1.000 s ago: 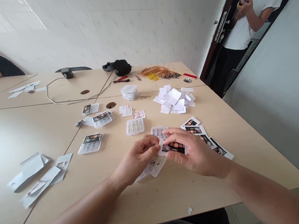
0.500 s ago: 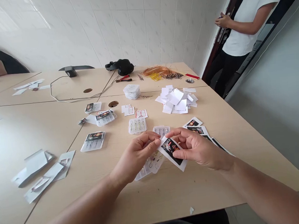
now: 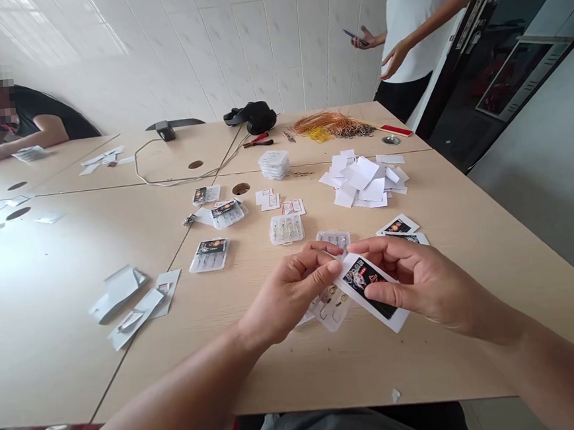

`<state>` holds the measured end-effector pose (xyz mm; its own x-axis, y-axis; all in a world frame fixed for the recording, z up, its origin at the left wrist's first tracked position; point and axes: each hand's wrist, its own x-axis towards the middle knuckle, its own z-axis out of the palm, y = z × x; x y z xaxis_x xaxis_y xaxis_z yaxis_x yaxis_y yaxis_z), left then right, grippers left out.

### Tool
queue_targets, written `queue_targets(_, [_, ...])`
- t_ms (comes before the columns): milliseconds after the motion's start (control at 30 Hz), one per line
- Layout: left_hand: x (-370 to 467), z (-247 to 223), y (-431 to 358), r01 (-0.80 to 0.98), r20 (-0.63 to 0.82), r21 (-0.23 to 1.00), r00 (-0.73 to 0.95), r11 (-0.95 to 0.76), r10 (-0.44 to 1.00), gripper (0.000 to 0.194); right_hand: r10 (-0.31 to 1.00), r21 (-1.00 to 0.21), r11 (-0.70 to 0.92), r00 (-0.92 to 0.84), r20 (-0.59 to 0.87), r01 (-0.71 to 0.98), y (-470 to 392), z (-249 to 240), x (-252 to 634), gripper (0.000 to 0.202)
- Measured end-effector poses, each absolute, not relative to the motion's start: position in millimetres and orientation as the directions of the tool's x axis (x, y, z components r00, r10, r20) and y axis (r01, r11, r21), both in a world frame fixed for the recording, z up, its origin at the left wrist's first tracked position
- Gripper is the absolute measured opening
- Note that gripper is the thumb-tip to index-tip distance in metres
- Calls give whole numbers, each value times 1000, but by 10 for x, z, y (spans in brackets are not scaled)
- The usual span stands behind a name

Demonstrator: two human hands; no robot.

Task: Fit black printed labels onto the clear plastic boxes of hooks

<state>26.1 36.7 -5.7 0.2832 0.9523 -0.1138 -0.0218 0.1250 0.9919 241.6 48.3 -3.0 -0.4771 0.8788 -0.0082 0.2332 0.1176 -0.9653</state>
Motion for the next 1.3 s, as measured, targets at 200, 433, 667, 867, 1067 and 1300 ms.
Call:
queue_targets(200, [244,-25,317,-92,-83,988,343,121,936,36,893,-969,96,-449,-17,227,393,56,2419,34])
queue_targets(433, [225,-32,320,-152,-88,975,401,161,912,32,883,-942,268,-443,157,201,380,81,2415,13])
queue_targets(667, [240,-64,302,-186,-134,956,412,227,901,30,796,-857,500,-456,397,127,404,48,2394,18])
queue_targets(867, [256,-63,300,-170,-171,950,413,260,895,34,727,-736,644,-465,504,209,412,-6,2405,15])
queue_targets(1067, [284,-75,325,-170,-224,931,434,323,873,37,608,-555,788,-473,637,265,404,-54,2400,14])
queue_targets(1300, [308,-81,336,-227,-301,871,456,436,838,36,541,-494,839,-456,706,229,403,-67,2383,17])
